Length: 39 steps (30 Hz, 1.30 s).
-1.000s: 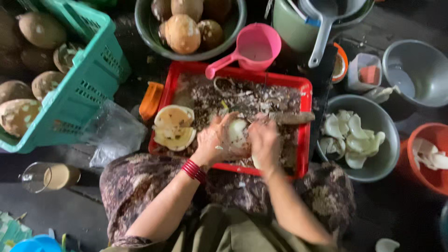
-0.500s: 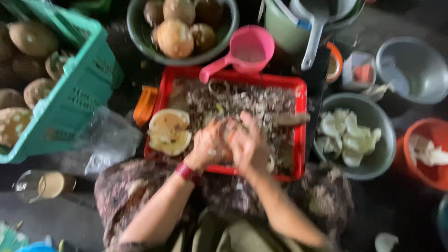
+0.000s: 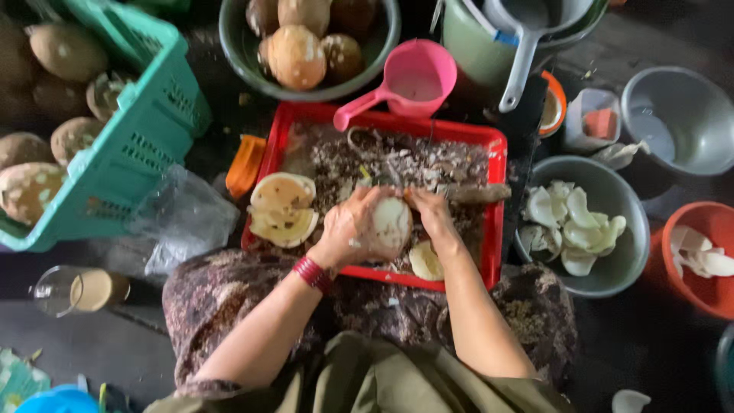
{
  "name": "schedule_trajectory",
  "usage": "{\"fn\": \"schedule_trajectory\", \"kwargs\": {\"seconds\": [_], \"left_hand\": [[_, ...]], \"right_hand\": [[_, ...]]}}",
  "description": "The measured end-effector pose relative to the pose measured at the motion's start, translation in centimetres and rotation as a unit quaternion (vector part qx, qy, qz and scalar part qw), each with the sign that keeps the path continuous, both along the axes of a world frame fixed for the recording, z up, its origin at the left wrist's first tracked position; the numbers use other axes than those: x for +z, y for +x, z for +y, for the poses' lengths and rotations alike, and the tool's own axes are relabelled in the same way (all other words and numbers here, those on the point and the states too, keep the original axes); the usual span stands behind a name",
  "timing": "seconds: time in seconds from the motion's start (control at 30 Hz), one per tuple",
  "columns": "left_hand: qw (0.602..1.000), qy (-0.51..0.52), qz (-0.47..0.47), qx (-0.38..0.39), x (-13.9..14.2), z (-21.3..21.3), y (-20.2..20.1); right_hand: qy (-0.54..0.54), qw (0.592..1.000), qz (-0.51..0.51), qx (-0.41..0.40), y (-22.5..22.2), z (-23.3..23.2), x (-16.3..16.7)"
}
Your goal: The person sits on the floor and peels the outer husk off coconuts with a knife, rotating each coconut and cutting away the brown skin to expose the white shell. They place trimmed coconuts in a bowl, discard husk pieces into a red tray, and pick new unpeeled coconuts from a green crate.
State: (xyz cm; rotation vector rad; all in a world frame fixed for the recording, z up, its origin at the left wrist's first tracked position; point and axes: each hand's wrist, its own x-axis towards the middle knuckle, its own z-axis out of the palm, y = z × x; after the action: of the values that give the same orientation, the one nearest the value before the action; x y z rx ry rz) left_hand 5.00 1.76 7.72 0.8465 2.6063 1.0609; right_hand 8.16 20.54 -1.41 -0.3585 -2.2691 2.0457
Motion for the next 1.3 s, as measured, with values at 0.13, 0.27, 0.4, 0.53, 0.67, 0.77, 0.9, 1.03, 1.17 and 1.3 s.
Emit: {"fn": "schedule_trajectory", "kwargs": {"seconds": [0.13, 0.27, 0.4, 0.53, 0.67, 0.77, 0.9, 1.03, 1.17, 1.3], "left_hand": [[0.982, -0.052, 0.179, 0.011, 0.6, 0.6, 2.0], [0.993, -0.011, 0.117, 0.028, 0.4, 0.9, 2.1], [0.998, -0.011, 0.003, 0.06, -0.4, 0.7, -0.4], [0.998, 0.05, 0.024, 0.016, -1.2, 0.2, -1.3], [0.999, 0.026, 0.004, 0.019, -1.9, 0.3, -1.3], [0.999, 0.013, -0.001, 0.039, -2.2, 0.6, -1.3], [0.998, 0.029, 0.019, 0.044, -1.9, 0.6, -1.0], [0.995, 0.067, 0.074, 0.0, -1.2, 0.7, -0.9], [1.0, -0.005, 0.002, 0.026, -1.0, 1.0, -0.9], [0.999, 0.027, 0.004, 0.021, -1.1, 0.7, -0.7]], "right_hand": [[-0.213, 0.943, -0.226, -0.119, -1.3, 2.3, 0.4], [-0.25, 0.959, -0.095, -0.091, 1.2, 1.4, 0.4], [0.198, 0.969, 0.097, -0.114, 2.0, -1.0, 0.5], [0.105, 0.986, 0.087, -0.1, -0.7, -0.7, -0.5], [0.03, 0.996, -0.053, -0.062, -0.9, 0.0, -0.4], [0.282, 0.944, 0.149, -0.081, 0.8, -1.0, 0.3], [0.231, 0.967, 0.08, -0.077, 0.6, -1.1, 1.1], [-0.071, 0.994, -0.077, -0.025, -1.2, 0.5, 1.6], [0.298, 0.948, 0.101, -0.052, 0.0, 0.1, 2.5], [0.167, 0.98, 0.111, -0.021, 0.8, -1.0, 2.4]]}}
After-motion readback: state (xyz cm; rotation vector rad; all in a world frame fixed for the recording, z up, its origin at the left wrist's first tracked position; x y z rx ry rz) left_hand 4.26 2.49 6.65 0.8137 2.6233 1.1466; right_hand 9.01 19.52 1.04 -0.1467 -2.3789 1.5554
